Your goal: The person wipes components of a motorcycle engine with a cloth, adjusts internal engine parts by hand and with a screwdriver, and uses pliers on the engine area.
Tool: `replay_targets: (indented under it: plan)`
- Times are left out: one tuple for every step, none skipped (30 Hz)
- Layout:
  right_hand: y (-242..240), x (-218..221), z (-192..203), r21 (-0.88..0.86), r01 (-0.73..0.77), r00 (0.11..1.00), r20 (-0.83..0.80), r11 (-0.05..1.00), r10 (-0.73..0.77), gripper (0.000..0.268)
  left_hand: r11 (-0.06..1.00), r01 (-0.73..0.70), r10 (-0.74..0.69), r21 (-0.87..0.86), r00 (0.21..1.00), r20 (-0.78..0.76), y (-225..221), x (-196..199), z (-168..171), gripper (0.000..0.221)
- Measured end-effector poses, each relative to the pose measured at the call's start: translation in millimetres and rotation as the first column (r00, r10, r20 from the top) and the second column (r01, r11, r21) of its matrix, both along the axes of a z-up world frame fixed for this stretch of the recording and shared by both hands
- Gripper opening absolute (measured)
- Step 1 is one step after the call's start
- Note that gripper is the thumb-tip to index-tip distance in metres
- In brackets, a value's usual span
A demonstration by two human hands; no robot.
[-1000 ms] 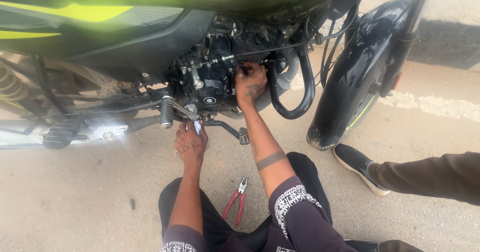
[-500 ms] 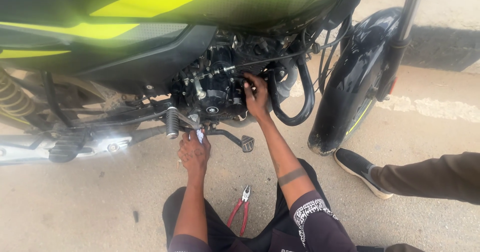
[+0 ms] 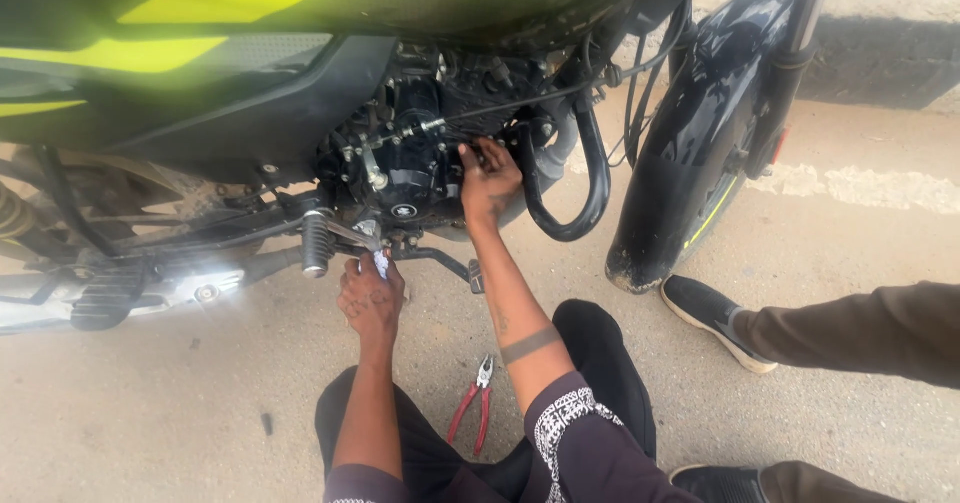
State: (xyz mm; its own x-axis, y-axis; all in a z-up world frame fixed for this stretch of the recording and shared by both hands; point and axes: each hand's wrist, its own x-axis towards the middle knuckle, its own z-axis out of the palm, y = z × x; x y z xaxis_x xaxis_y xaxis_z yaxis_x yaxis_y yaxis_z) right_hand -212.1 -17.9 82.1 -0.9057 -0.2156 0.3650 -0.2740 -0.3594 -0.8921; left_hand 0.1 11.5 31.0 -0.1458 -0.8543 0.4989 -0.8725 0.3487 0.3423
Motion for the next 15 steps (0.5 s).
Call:
replay_targets:
  plan:
    - [8.9, 0.3, 3.8, 0.147, 0.037, 0.99, -0.142, 0.988, -0.016, 0.029, 1.0, 0.0, 0.0, 0.017, 1.0, 0.004, 2.3, 1.2, -1.4, 0.029]
    - [16.4, -3.6, 10.7, 0.278, 0.097, 0.959, -0.284, 0.956, -0.014, 0.028, 1.0, 0.004, -0.004, 0.028, 1.0, 0.005, 1.2, 0.3, -1.4, 0.029]
    - [23.1, -6.1, 17.4, 0.393, 0.172, 0.908, -0.419, 0.903, 0.009, 0.028, 0.999, 0.007, -0.008, 0.038, 1.0, 0.007, 0.8, 0.0, -1.3, 0.029]
    - [24.5, -10.1, 25.8, 0.499, 0.179, 0.893, -0.444, 0.848, 0.073, 0.031, 1.0, -0.002, 0.002, 0.017, 1.0, 0.007, -1.7, -2.4, 0.2, 0.029]
    - [24.5, -14.0, 31.6, 0.597, 0.189, 0.877, -0.46, 0.78, 0.14, 0.035, 1.0, -0.011, 0.011, -0.005, 1.0, 0.006, -2.7, -3.7, 1.2, 0.029]
    - [28.5, -16.6, 30.1, 0.696, 0.201, 0.862, -0.459, 0.69, 0.213, 0.039, 1.0, -0.021, 0.021, -0.013, 1.0, 0.009, 0.9, -3.8, -1.0, 0.03]
    - [24.1, -19.2, 27.8, 0.733, 0.287, 0.822, -0.519, 0.617, 0.234, 0.04, 1.0, -0.015, 0.015, -0.011, 1.0, 0.016, -1.4, -4.6, -1.8, 0.03]
    - [13.8, -20.9, 24.2, 0.759, 0.37, 0.776, -0.569, 0.536, 0.271, 0.042, 1.0, -0.015, 0.015, -0.001, 1.0, 0.024, -2.5, -3.2, -3.5, 0.03]
    - [4.1, -25.6, 20.0, 0.77, 0.452, 0.726, -0.611, 0.451, 0.315, 0.044, 1.0, -0.015, 0.015, 0.008, 0.999, 0.033, -0.9, -1.9, -5.8, 0.03]
    - [-8.7, -35.5, 20.9, 0.814, 0.49, 0.685, -0.581, 0.313, 0.439, 0.044, 1.0, -0.016, 0.016, 0.02, 1.0, 0.025, -1.4, -3.0, -5.6, 0.03]
    - [-20.9, -45.1, 23.9, 0.829, 0.532, 0.644, -0.527, 0.17, 0.554, 0.045, 0.999, -0.017, 0.017, 0.033, 1.0, 0.018, -1.4, -3.9, -5.1, 0.03]
    - [-30.0, -48.8, 26.0, 0.82, 0.572, 0.607, -0.443, 0.024, 0.66, 0.046, 0.999, -0.021, 0.02, 0.049, 1.0, 0.017, 0.4, -0.7, -5.4, 0.03]
    - [-35.6, -55.8, 31.7, 0.843, 0.537, 0.589, -0.397, 0.027, 0.703, 0.047, 0.999, -0.02, 0.02, 0.029, 1.0, 0.008, -1.3, -0.1, -5.2, 0.029]
    - [-33.1, -66.2, 37.8, 0.868, 0.496, 0.573, -0.343, 0.019, 0.744, 0.047, 1.0, -0.016, 0.015, 0.015, 1.0, 0.003, -2.4, 0.0, -6.4, 0.029]
    - [-27.3, -72.6, 43.7, 0.891, 0.454, 0.553, -0.289, 0.008, 0.782, 0.047, 1.0, -0.011, 0.011, 0.001, 1.0, -0.001, -1.1, 2.2, -8.2, 0.029]
